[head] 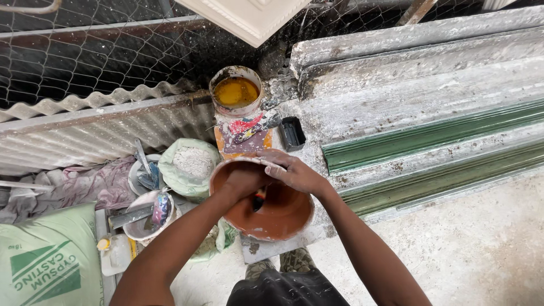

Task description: The person fills a large bowl with water from a tap, carries it to a gypsum powder bag, and scoops powder by hand into the water. They then knead and mix the powder and water together in the bowl with their hand until a smooth slurry forms, and finally reach for a small black container beside the bowl.

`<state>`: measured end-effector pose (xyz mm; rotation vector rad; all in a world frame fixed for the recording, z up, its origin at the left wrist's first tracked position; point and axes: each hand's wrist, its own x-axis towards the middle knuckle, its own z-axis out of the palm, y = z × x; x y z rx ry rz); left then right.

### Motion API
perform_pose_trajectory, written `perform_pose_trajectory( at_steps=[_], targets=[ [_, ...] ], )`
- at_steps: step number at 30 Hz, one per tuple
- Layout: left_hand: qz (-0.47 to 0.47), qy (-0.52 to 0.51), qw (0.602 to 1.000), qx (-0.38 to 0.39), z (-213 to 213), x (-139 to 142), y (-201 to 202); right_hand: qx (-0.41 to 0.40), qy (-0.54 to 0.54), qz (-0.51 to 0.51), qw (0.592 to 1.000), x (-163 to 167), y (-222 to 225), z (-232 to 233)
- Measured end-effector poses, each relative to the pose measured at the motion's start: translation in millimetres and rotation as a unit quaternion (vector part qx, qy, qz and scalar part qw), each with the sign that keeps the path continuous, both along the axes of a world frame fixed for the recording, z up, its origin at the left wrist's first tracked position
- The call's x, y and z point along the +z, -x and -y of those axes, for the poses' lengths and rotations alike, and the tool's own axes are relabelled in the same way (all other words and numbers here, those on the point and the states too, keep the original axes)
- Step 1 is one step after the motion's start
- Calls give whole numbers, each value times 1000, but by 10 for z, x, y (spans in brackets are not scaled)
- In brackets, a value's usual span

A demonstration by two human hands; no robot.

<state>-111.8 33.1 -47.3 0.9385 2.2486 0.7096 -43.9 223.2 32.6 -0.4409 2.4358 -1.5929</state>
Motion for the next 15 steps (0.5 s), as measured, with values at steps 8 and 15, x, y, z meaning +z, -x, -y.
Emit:
perform_pose_trajectory(
  at_steps=[8, 15],
  targets=[
    [-209, -81, 971, -78, -26, -214, -156, -32, 27, 37, 998, 14, 28, 13],
    [3, -210, 977, 28, -311, -131, -356, -115, 13, 39, 993, -67, 35, 82]
  ],
)
